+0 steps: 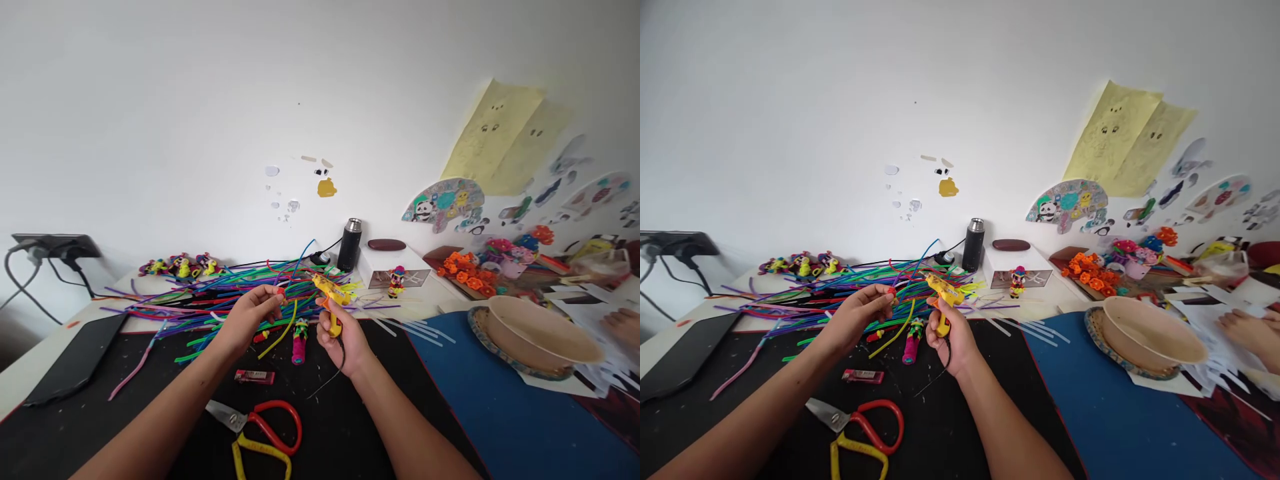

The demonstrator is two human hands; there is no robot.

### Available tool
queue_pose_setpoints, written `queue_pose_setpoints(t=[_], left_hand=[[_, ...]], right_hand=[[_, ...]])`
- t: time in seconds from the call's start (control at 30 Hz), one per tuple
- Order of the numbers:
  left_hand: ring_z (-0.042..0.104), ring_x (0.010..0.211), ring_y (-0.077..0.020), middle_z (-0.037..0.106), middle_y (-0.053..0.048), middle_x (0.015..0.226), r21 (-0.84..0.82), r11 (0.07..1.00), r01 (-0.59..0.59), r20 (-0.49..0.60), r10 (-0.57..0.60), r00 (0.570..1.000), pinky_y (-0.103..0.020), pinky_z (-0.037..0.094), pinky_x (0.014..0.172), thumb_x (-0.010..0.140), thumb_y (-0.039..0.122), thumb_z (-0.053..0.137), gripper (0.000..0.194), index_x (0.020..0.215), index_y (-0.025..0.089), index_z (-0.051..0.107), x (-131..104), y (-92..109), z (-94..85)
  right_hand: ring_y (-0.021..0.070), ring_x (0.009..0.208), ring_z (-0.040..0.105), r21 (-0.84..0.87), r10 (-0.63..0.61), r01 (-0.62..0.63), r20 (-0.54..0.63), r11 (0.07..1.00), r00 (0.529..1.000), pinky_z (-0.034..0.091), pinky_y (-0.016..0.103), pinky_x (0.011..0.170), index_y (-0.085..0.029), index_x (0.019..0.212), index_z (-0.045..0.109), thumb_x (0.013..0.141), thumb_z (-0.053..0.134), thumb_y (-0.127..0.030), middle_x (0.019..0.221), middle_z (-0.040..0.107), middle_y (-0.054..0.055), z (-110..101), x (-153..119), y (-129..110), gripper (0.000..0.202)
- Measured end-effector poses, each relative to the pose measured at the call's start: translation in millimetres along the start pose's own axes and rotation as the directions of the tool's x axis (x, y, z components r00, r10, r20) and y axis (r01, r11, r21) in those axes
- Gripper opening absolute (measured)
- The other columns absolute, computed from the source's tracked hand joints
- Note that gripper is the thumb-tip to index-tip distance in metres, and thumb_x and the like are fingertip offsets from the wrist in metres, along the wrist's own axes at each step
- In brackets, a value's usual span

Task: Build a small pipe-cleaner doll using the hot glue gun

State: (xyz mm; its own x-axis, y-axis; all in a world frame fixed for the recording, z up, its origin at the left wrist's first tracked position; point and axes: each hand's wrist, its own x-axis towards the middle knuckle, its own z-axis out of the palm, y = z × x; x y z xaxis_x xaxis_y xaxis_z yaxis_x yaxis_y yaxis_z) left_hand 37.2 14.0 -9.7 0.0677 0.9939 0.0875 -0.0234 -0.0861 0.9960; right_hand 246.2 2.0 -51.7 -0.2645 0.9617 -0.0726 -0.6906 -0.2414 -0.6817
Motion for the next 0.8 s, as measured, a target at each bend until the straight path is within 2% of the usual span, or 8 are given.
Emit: queue_pose_setpoints(t=[0.13, 0.23, 0.37, 0.8], left_hand=[[0.057, 0.06, -0.0162, 0.064, 0.0, 0.067, 0.017, 0.999, 0.037, -0.011, -0.036, 0.999, -0.027, 0.043, 0.056, 0.067, 0.057, 0.087, 0.043, 0.081, 0.02, 0.068, -1, 0, 3.6], [0.055, 0.058, -0.0151, 0.064, 0.001, 0.064, -0.027, 0.998, 0.058, -0.014, -0.059, 0.998, -0.027, 0.041, 0.057, 0.07, 0.055, 0.087, 0.041, 0.082, 0.02, 0.068, 0, 1, 2.6], [0.054, 0.058, -0.0149, 0.063, 0.002, 0.064, -0.007, 1.0, 0.018, -0.032, -0.018, 0.999, -0.027, 0.041, 0.058, 0.071, 0.053, 0.087, 0.039, 0.083, 0.02, 0.07, -1, 4, -0.9], [0.057, 0.059, -0.0157, 0.064, 0.002, 0.067, 0.013, 1.0, 0.0, -0.011, 0.0, 1.0, -0.028, 0.044, 0.059, 0.071, 0.052, 0.087, 0.038, 0.087, 0.02, 0.073, -3, 5, 2.0]], right_hand=[[0.0065, 0.037, 0.038, -0.077, -0.039, 0.043, 0.053, 0.996, 0.998, 0.023, 0.021, 0.038, -0.015, 0.099, 0.073, 0.083, 0.082, -0.054, 0.052, 0.05, -0.008, 0, -10, -2, 0.043], [0.0072, 0.035, 0.037, -0.149, -0.067, 0.077, 0.067, 0.986, 0.995, 0.022, 0.022, 0.038, -0.015, 0.097, 0.073, 0.085, 0.077, -0.061, 0.05, 0.051, -0.007, 8, -15, -4, 0.047], [0.0081, 0.036, 0.039, -0.245, -0.096, 0.112, 0.075, 0.963, 0.993, 0.023, 0.023, 0.038, -0.014, 0.096, 0.072, 0.089, 0.068, -0.068, 0.05, 0.054, -0.005, 15, -20, 0, 0.054], [0.0072, 0.033, 0.036, -0.371, -0.134, 0.142, 0.048, 0.918, 0.99, 0.021, 0.022, 0.037, -0.016, 0.089, 0.067, 0.09, 0.07, -0.064, 0.046, 0.053, -0.005, 16, -22, 6, 0.048]])
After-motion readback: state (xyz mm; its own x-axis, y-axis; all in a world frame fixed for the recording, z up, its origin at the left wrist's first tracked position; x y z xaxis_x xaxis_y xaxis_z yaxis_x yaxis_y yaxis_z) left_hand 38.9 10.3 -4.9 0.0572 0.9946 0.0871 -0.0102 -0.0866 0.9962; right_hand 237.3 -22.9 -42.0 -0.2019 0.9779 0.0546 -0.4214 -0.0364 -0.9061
